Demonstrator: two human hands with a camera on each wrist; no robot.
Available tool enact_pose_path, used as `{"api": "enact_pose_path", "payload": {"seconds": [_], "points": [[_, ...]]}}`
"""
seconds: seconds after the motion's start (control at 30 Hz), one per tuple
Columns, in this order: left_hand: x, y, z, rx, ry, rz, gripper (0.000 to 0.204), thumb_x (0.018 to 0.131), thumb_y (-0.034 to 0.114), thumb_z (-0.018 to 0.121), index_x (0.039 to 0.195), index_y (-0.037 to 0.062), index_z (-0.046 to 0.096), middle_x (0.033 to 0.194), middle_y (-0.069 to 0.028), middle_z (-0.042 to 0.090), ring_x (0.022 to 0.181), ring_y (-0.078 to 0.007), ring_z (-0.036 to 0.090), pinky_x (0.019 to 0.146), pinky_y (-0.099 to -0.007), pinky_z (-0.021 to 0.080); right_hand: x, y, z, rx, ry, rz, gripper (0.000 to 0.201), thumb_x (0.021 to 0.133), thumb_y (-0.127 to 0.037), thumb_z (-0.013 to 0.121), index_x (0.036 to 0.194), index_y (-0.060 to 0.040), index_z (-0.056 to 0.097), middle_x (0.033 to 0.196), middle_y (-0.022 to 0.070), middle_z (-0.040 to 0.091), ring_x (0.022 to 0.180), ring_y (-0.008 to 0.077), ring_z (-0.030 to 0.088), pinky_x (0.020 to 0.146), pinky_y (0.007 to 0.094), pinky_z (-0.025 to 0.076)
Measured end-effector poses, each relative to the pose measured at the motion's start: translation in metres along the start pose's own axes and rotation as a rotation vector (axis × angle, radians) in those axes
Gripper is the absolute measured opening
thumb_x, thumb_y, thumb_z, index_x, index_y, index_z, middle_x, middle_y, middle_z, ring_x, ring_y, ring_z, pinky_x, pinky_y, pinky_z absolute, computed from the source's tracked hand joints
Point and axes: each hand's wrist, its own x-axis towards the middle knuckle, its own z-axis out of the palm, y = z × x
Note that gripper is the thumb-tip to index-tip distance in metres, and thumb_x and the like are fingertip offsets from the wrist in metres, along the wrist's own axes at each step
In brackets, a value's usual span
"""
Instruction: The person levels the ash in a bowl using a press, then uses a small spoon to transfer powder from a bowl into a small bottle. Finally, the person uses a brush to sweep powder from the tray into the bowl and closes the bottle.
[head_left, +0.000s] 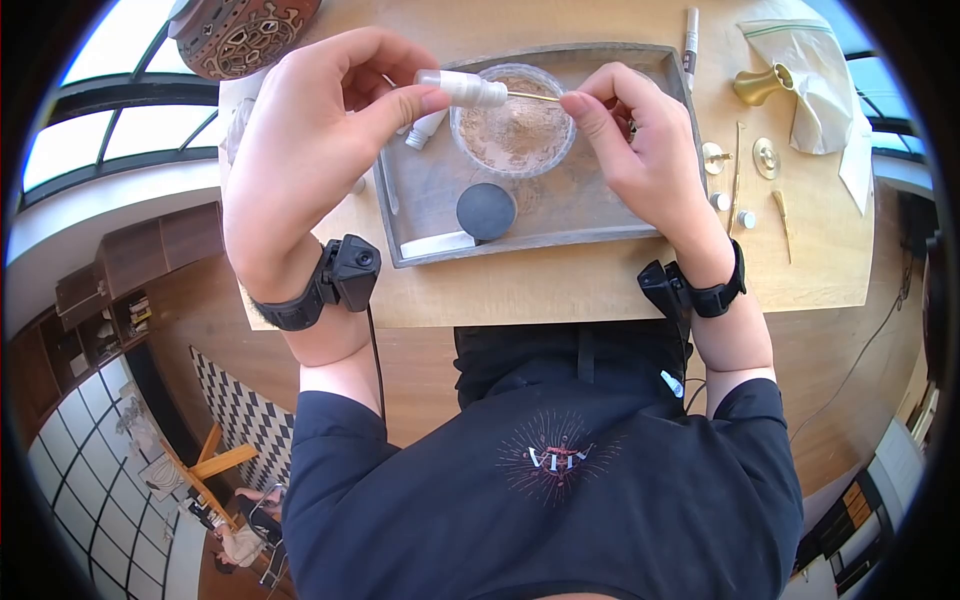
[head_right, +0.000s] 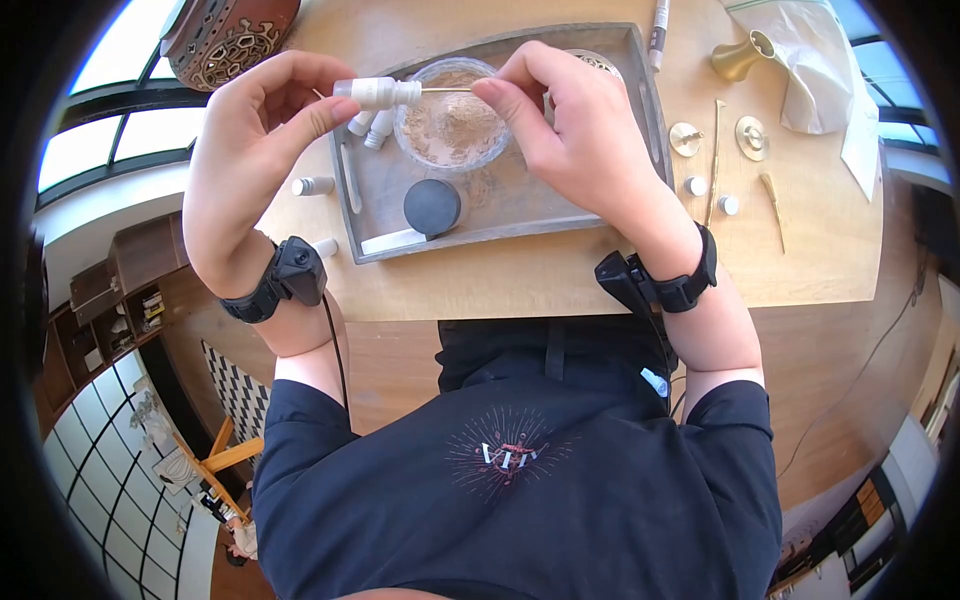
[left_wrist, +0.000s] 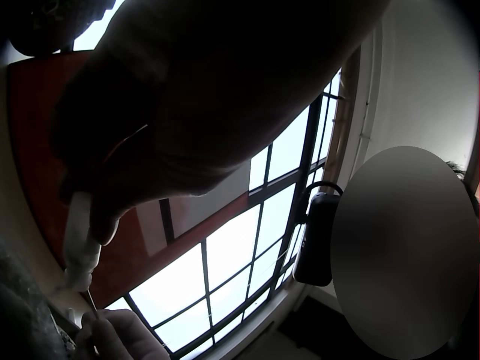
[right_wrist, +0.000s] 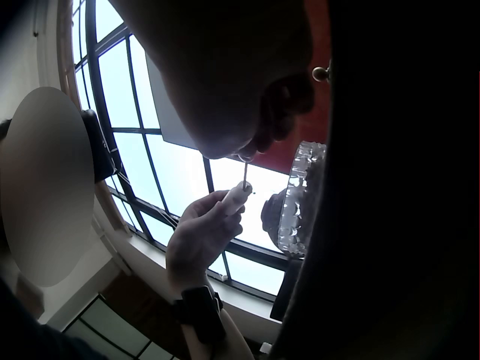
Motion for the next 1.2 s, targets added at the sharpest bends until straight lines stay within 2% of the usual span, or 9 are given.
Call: {"api": "enact_pose_path", "payload": {"seconds": [0.13,0.33,0.43,0.53,0.63,0.73,0.93,1.03,1.2], "points": [[-0.0011,0.0045,0.0010,0.029,0.002,-0.025,0.026,0.098,0.022,0.076,0.108,-0.0020,0.074,0.089,-0.0033,0.072,0.079,-0.0071,0.062,0.074,-0.0223,0.050,-0.0001,0.0066,-0.0034,-0.051,-0.083,-0.031,0.015,0.097,-0.013,0.071,0.090,-0.0018,0.064,0.073,0.0110,0.060,0.065,0.0239,0.057,0.061,0.0351,0.045],[0.0003,0.0078,-0.0004,0.151,-0.009,-0.066,0.042,0.100,0.039,0.072,0.095,-0.0020,0.076,0.073,-0.0014,0.066,0.066,-0.0064,0.053,0.058,-0.0227,0.040,0.0000,-0.0015,0.0010,0.015,-0.028,-0.066,0.019,0.099,-0.017,0.069,0.091,-0.0018,0.062,0.074,0.0120,0.061,0.067,0.0273,0.059,0.064,0.0386,0.046],[0.0015,0.0007,0.0054,0.110,0.077,-0.018,0.049,0.099,0.043,0.070,0.083,-0.0030,0.075,0.059,-0.0016,0.058,0.053,-0.0075,0.046,0.049,-0.0284,0.036,-0.0005,-0.0013,-0.0033,-0.035,-0.087,-0.024,0.017,0.099,-0.016,0.069,0.092,-0.0019,0.061,0.075,0.0112,0.061,0.067,0.0268,0.059,0.064,0.0381,0.047],[0.0012,0.0020,0.0047,0.103,0.062,-0.024,0.051,0.100,0.045,0.069,0.081,-0.0030,0.074,0.058,-0.0015,0.058,0.052,-0.0071,0.046,0.049,-0.0285,0.036,-0.0004,0.0057,-0.0028,-0.061,-0.095,-0.049,0.016,0.098,-0.015,0.070,0.093,-0.0020,0.062,0.076,0.0105,0.062,0.067,0.0254,0.059,0.064,0.0368,0.047],[0.0016,-0.0014,0.0052,0.105,0.073,0.010,0.050,0.099,0.044,0.071,0.082,-0.0027,0.075,0.059,-0.0016,0.058,0.053,-0.0068,0.046,0.049,-0.0285,0.036,-0.0006,0.0035,0.0011,0.027,-0.027,-0.054,0.018,0.099,-0.016,0.069,0.091,-0.0019,0.062,0.074,0.0113,0.061,0.066,0.0268,0.058,0.063,0.0370,0.046],[0.0001,0.0077,0.0000,0.136,0.000,-0.100,0.040,0.099,0.038,0.073,0.096,-0.0020,0.076,0.075,-0.0004,0.066,0.067,-0.0062,0.052,0.061,-0.0219,0.040,-0.0005,0.0014,0.0026,0.016,-0.005,-0.047,0.018,0.099,-0.017,0.069,0.091,-0.0019,0.062,0.074,0.0114,0.061,0.066,0.0269,0.058,0.063,0.0374,0.046],[-0.0003,0.0035,-0.0009,0.062,-0.024,-0.057,0.022,0.097,0.018,0.076,0.106,-0.0015,0.074,0.087,-0.0010,0.072,0.079,-0.0057,0.063,0.073,-0.0214,0.049,0.0001,0.0071,0.0000,-0.024,-0.030,-0.044,0.019,0.099,-0.019,0.070,0.092,-0.0030,0.063,0.072,0.0106,0.061,0.064,0.0257,0.057,0.062,0.0367,0.046],[0.0006,0.0008,-0.0023,0.061,-0.027,-0.044,0.021,0.095,0.013,0.077,0.109,-0.0019,0.072,0.092,-0.0025,0.073,0.085,-0.0065,0.066,0.078,-0.0219,0.051,0.0006,0.0034,0.0030,-0.015,0.022,-0.066,0.022,0.100,-0.021,0.070,0.090,-0.0031,0.063,0.069,0.0113,0.059,0.063,0.0267,0.055,0.061,0.0364,0.045],[0.0008,-0.0001,-0.0016,0.070,-0.011,-0.036,0.022,0.093,0.011,0.078,0.110,-0.0020,0.072,0.094,-0.0032,0.073,0.085,-0.0071,0.066,0.079,-0.0221,0.051,-0.0003,0.0073,0.0002,-0.054,-0.039,-0.024,0.022,0.098,-0.020,0.072,0.089,-0.0033,0.063,0.069,0.0091,0.058,0.063,0.0246,0.056,0.061,0.0357,0.045]]}}
